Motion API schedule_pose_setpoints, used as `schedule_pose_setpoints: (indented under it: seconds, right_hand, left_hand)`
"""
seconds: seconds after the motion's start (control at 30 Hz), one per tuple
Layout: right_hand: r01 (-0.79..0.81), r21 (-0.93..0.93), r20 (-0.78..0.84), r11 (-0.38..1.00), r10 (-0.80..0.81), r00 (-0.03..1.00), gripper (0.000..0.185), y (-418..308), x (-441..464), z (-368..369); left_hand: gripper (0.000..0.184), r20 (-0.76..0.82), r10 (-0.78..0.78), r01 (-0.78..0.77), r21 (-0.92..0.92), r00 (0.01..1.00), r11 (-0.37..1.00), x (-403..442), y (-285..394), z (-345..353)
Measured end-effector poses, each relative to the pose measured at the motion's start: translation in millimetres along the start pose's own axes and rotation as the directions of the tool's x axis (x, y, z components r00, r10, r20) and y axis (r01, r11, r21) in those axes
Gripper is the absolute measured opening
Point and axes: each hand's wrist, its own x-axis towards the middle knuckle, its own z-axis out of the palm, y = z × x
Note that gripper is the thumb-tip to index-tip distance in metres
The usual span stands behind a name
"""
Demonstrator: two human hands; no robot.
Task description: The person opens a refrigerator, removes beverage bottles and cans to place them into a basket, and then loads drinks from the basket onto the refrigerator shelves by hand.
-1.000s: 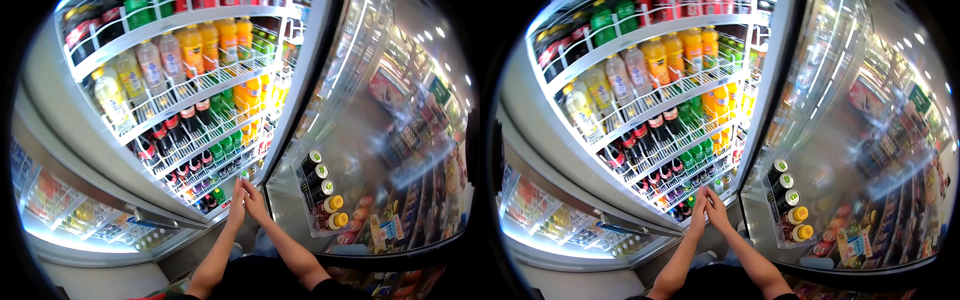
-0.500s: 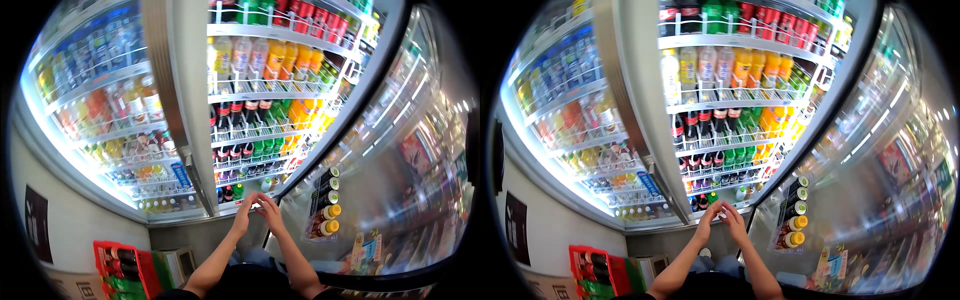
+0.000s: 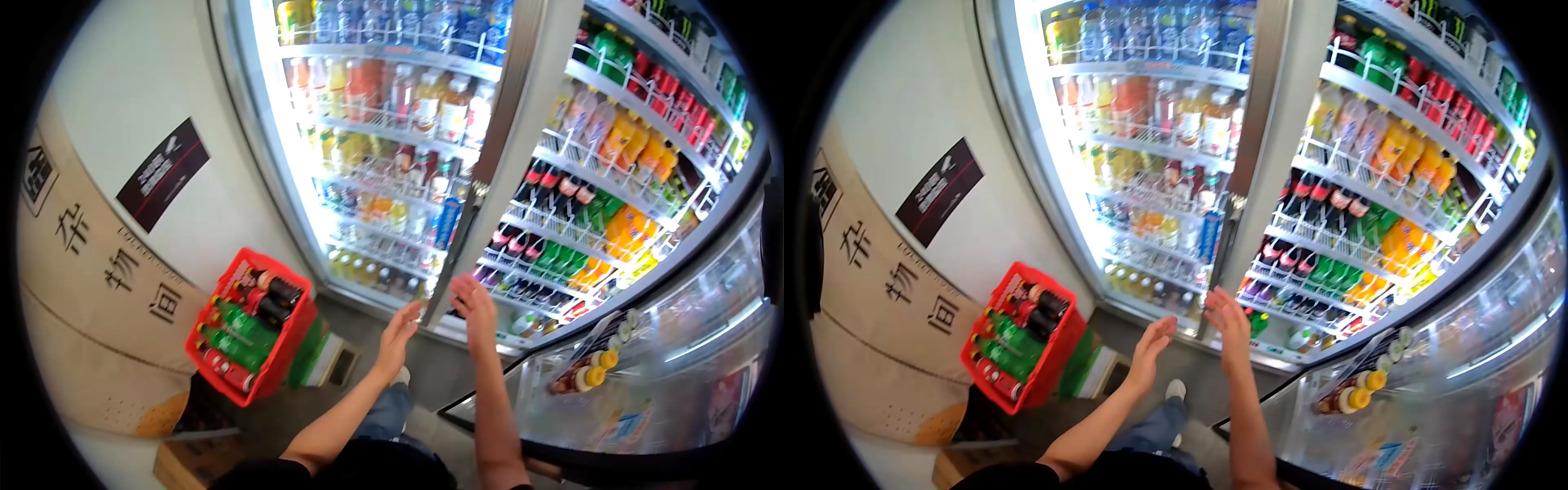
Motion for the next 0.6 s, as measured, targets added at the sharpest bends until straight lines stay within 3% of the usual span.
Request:
schedule_pose_setpoints:
  seconds: [0.1,0.3,0.6]
  right_hand:
    - [-0.01,-0.016,0.131,1.0,0.012,0.991,0.05,2,-8,22]
    - [-0.042,-0.105,0.261,0.994,0.068,0.963,0.053,31,-12,57]
    - [-0.119,-0.055,0.297,0.991,0.13,0.946,0.055,33,9,83]
  left_hand:
    - [0.046,-0.108,-0.032,0.036,0.039,0.994,0.999,-24,14,-37]
    - [0.046,-0.168,0.081,-0.085,-0.013,0.982,0.996,-51,31,-68]
    - [0.043,-0.282,0.104,-0.097,0.041,0.954,0.994,-42,48,-104]
